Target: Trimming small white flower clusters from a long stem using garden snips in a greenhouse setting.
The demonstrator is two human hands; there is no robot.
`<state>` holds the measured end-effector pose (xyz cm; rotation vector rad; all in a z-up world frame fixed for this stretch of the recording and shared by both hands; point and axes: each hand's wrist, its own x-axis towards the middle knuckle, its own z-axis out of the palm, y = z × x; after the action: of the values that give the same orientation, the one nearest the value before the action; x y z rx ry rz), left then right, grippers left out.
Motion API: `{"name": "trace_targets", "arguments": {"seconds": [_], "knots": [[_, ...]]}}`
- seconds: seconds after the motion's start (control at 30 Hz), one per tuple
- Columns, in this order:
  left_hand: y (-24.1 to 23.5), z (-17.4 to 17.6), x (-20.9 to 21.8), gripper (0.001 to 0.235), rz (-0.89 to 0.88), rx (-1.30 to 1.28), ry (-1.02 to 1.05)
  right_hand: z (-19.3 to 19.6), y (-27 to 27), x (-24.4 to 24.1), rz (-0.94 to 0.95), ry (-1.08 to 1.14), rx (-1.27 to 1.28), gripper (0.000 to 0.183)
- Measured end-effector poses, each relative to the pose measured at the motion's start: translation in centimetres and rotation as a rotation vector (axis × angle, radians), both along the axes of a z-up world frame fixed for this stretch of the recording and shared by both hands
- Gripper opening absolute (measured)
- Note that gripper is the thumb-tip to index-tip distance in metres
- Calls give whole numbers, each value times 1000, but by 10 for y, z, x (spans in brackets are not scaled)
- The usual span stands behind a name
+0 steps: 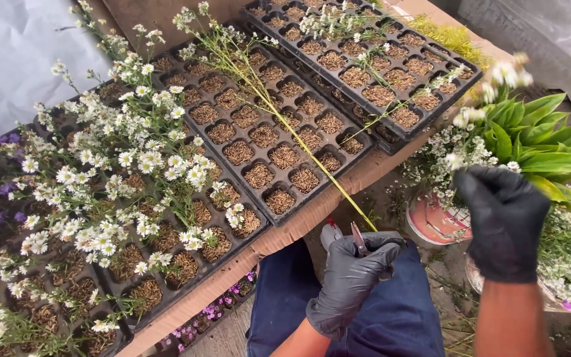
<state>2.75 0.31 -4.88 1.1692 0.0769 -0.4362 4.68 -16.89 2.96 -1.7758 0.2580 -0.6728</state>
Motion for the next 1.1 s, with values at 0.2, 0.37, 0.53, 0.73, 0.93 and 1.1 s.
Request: {"name": "trace_targets", "arguments": {"seconds": [0.2,0.37,0.53,0.73,0.93,1.1], "knots": [[9,6,-1,23,-31,-81,42,59,-22,79,214,-38,-796,15],[14,-2,3,19,-6,-137,3,42,-93,205,198,-311,-1320,16],[17,1,9,19,15,-137,5,13,-138,310,127,-327,-1785,24],[24,-2,15,23,25,-105,58,-7,-112,358,80,591,-1592,27],[24,-9,21,15,121,-241,114,32,-46,303,47,646,-1375,35],[23,-10,25,19,43,-155,87,1,6,282,313,-26,-1528,24]]}}
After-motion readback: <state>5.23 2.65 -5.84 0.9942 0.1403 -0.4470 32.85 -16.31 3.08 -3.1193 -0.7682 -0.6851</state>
